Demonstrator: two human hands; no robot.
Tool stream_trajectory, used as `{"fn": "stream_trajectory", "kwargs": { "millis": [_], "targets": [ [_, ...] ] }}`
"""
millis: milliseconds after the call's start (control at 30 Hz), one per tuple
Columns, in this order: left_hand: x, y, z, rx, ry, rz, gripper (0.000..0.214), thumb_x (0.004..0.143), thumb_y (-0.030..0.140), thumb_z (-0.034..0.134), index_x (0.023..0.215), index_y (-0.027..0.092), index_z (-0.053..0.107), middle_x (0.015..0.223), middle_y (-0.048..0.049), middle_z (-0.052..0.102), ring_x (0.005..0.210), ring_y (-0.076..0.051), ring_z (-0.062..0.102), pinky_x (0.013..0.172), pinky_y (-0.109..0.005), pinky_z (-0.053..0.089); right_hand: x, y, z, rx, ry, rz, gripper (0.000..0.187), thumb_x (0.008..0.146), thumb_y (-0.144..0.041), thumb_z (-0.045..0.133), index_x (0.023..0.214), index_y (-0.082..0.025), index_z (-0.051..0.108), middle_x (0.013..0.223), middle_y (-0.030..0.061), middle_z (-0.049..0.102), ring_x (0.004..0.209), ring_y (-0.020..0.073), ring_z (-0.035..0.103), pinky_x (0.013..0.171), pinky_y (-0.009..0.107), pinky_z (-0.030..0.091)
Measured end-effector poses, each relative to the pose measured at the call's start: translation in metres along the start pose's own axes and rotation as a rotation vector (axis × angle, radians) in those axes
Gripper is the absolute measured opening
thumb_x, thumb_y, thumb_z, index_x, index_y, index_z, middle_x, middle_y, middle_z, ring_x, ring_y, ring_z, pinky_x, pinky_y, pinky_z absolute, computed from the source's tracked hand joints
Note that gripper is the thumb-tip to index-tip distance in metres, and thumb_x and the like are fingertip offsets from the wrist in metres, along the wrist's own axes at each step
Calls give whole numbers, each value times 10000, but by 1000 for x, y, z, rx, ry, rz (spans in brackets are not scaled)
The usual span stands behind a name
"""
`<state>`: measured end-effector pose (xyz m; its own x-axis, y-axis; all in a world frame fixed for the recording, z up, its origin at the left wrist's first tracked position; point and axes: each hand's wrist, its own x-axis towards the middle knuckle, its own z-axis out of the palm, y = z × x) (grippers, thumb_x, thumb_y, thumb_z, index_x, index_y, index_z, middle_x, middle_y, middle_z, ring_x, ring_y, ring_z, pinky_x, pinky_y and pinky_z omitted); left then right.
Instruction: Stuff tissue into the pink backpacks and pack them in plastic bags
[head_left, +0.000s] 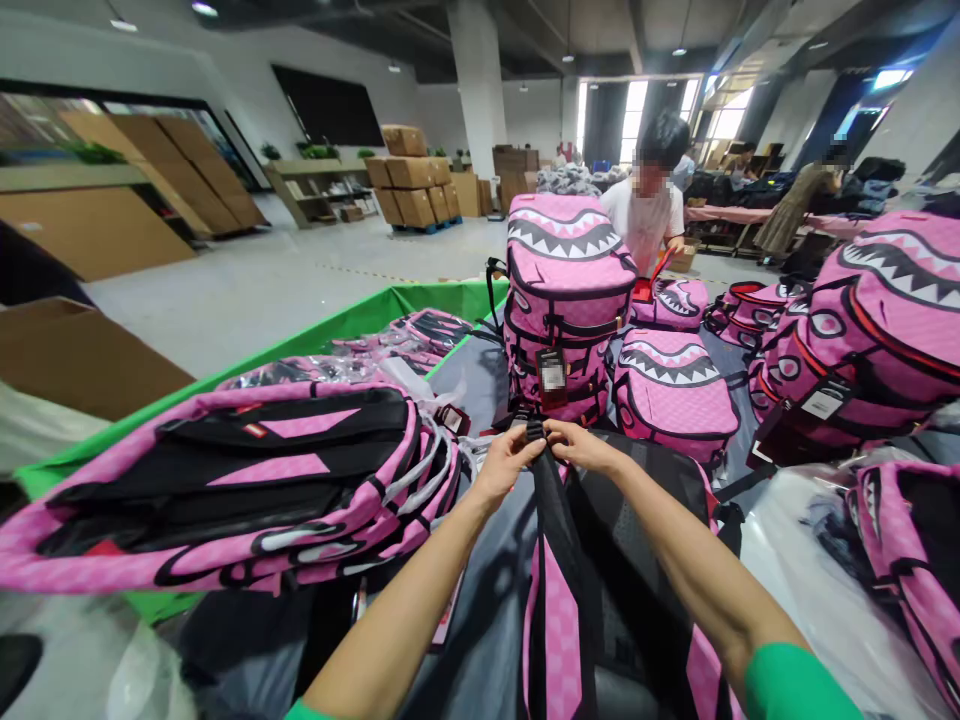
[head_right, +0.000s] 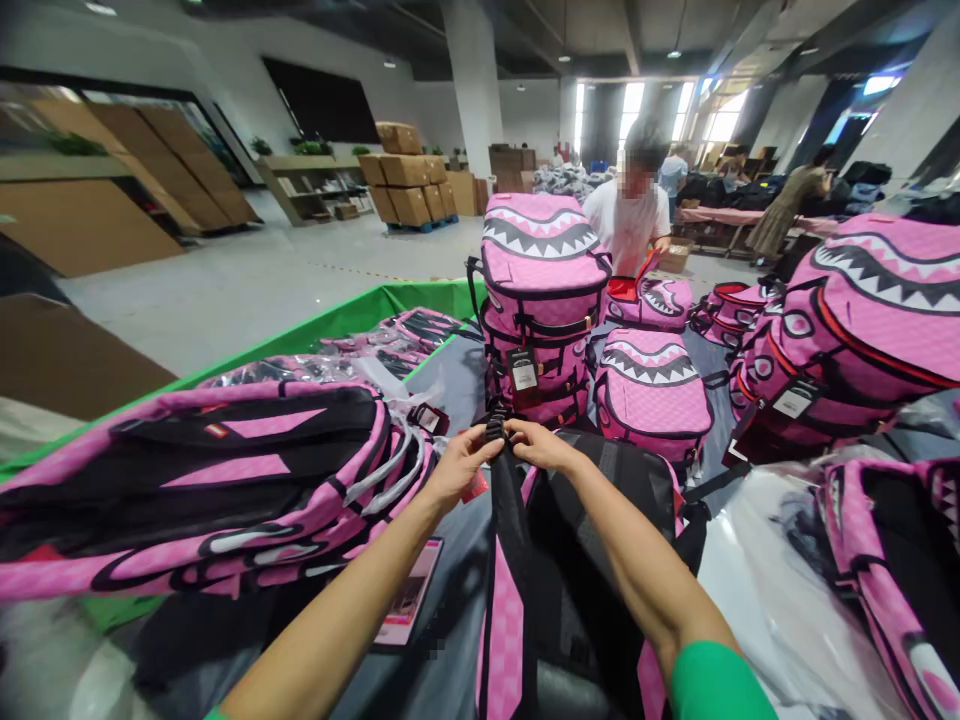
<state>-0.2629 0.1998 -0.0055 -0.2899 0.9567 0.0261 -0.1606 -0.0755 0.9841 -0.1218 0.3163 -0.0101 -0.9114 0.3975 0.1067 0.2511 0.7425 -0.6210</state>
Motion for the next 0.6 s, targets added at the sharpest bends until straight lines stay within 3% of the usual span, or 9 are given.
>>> {"fn": "stream_trajectory", "kwargs": {
  "millis": [133,233,300,400,500,600],
  "targets": [
    [-16,5,24,22,-85,36,460,637,472,878,944,155,747,809,-13,701,750,-155,603,696,-249,458,-14,-18,-31,-75,-32,-78,287,727,-91,627,1008,-150,636,957,39,624,903,182,589,828,284,480],
    [-21,2,40,22,-116,45,433,662,479,860,937,163,754,837,-16,716,787,-166,614,755,-268,474,-31,-26,-46,-146,-30,-76,319,679,-123,721,983,-155,630,1040,67,603,989,216,565,907,327,452],
    [-23,1,46,20,-116,46,458,667,503,851,966,169,757,884,-27,731,834,-178,627,797,-280,482,-41,-26,-52,-181,-31,-46,321,708,-134,724,1012,-161,624,1004,51,607,969,208,566,913,333,443],
    [-22,2,46,35,-93,48,474,689,545,823,976,172,760,900,-34,733,871,-189,632,831,-292,483,-57,-18,-54,-218,4,64,205,869,-144,616,1074,-139,609,972,51,613,925,193,578,887,354,462],
    [-10,5,37,82,-45,62,439,668,546,836,906,184,765,890,-25,711,865,-181,614,812,-278,469,-84,-11,-41,-227,4,197,176,992,-237,564,1128,-135,611,1050,61,631,913,181,616,831,367,529],
    [14,4,36,119,-65,54,473,614,560,859,886,185,763,907,-35,705,862,-182,610,793,-277,469,-123,-28,3,-195,-71,282,230,994,-354,615,1119,-163,645,1091,56,659,896,166,649,787,341,575]
  ]
}}
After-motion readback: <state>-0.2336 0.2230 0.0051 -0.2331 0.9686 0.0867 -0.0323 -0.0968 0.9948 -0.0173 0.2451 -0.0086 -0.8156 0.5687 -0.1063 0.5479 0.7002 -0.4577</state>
